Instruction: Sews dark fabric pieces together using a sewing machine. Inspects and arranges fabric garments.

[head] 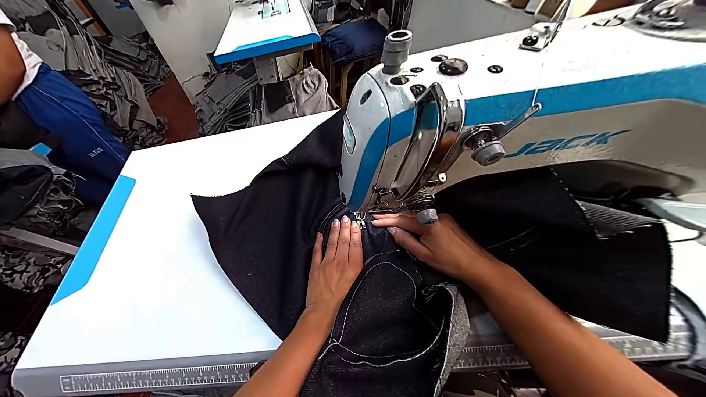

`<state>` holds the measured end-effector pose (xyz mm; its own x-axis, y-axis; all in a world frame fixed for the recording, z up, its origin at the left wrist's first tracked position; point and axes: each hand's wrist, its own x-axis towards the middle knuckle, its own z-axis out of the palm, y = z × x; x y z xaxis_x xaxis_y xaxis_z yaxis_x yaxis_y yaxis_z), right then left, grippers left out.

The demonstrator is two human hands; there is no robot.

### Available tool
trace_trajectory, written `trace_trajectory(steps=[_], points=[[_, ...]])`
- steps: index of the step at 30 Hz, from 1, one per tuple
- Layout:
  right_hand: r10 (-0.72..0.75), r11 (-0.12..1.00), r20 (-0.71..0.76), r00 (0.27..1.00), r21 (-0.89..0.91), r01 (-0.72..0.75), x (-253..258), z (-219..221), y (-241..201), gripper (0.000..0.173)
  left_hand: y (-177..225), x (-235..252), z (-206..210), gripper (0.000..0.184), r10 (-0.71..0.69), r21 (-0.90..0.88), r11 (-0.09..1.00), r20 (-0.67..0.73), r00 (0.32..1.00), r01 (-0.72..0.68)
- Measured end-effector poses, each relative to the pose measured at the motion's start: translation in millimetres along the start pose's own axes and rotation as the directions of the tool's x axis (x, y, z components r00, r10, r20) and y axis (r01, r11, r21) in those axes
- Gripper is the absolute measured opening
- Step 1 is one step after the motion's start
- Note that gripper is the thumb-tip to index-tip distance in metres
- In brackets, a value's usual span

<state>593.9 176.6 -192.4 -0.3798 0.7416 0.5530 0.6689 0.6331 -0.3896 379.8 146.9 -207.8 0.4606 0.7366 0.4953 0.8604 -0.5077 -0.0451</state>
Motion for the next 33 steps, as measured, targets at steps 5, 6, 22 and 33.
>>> trace_trajectory(steps=[5, 6, 22, 33], points=[[0.005, 1.0, 0.005, 1.0, 0.011, -0.005, 0, -1, -1, 0.035, -1, 0, -2, 0.043, 0.002, -0.017, 1.0, 0.017, 1.0, -0.001], [0.004, 1.0, 0.008, 1.0, 0.013, -0.004, 0, -1, -2, 0.035, -3, -1, -4, 0.044, 0.014, -0.034, 0.999, 0.031, 0.999, -0.013], [-0.333, 0.883, 0.46, 0.823, -0.154, 0.443, -5, -44, -9, 0.048, -20, 20, -30, 0.072, -0.109, -0.217, 0.951, 0.435, 0.894, 0.221], [0.238, 0.928, -0.003, 0.971, -0.296, -0.229, -45, 36, -109, 0.057, -111, 63, 5, 0.082, 0.533, -0.476, 0.792, 0.235, 0.812, -0.382]])
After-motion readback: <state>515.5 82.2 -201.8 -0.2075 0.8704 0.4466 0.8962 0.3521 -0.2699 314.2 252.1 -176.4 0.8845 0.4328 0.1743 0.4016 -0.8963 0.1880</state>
